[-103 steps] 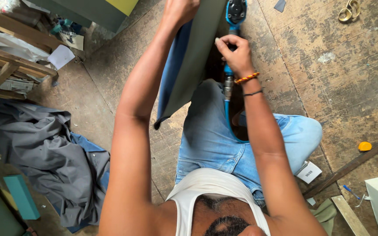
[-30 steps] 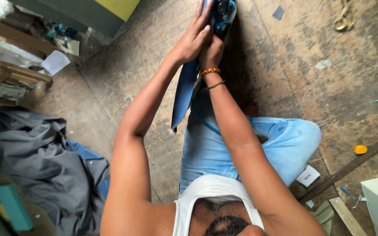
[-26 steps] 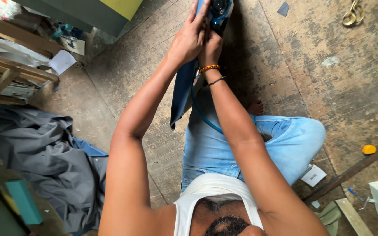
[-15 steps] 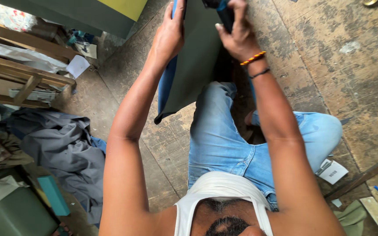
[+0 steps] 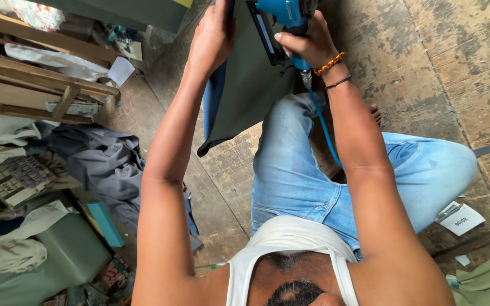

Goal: The person staples blue fabric onto a rectangular board using a pneumatic staple gun. They reposition the board and the fabric, then continue stapling along the edges to secure the material.

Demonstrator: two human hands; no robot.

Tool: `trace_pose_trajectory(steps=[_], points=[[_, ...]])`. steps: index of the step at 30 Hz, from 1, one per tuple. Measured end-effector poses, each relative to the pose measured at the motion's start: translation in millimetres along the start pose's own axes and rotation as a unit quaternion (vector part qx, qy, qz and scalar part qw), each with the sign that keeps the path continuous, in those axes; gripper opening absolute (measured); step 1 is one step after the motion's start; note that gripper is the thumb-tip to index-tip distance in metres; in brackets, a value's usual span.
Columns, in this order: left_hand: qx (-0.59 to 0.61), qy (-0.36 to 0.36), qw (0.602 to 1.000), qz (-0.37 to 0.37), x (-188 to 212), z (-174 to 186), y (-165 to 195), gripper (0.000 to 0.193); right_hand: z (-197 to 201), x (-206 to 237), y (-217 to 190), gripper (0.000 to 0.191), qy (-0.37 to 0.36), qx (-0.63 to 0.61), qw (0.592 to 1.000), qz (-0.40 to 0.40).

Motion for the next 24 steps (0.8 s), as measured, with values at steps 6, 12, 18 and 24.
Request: trace_pose_trajectory(steps=[6,12,18,24], points=[[0.0,0.0,1.0,-0.006,3,-5,-8,0.037,-5,-11,8,0.015,-0.025,0.007,1.0,0.008],[0.002,-0.016,1.0,-0.004,3,-5,-8,0.045,-5,-2,5,0.023,-0.056,0.067,0.993,0.083],[0.009,-0.033,0.999,0.01,4,-9,-8,0.04,-15,18,16,0.01,-0.064,0.083,0.994,0.041],[0.004,-0.013,1.0,0.001,-1,4,11,0.042,-20,9,-10,0.02,-0.055,0.143,0.981,0.121]])
Point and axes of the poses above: each hand's wrist, its own x-axis away from the middle knuckle, its own z-axis out of the back of the hand, y = z × x, the point moved 7 cm from there along -x, towards the middle knuckle, and after that the axes turned 3 degrees about -z, right-handed, at the moved point
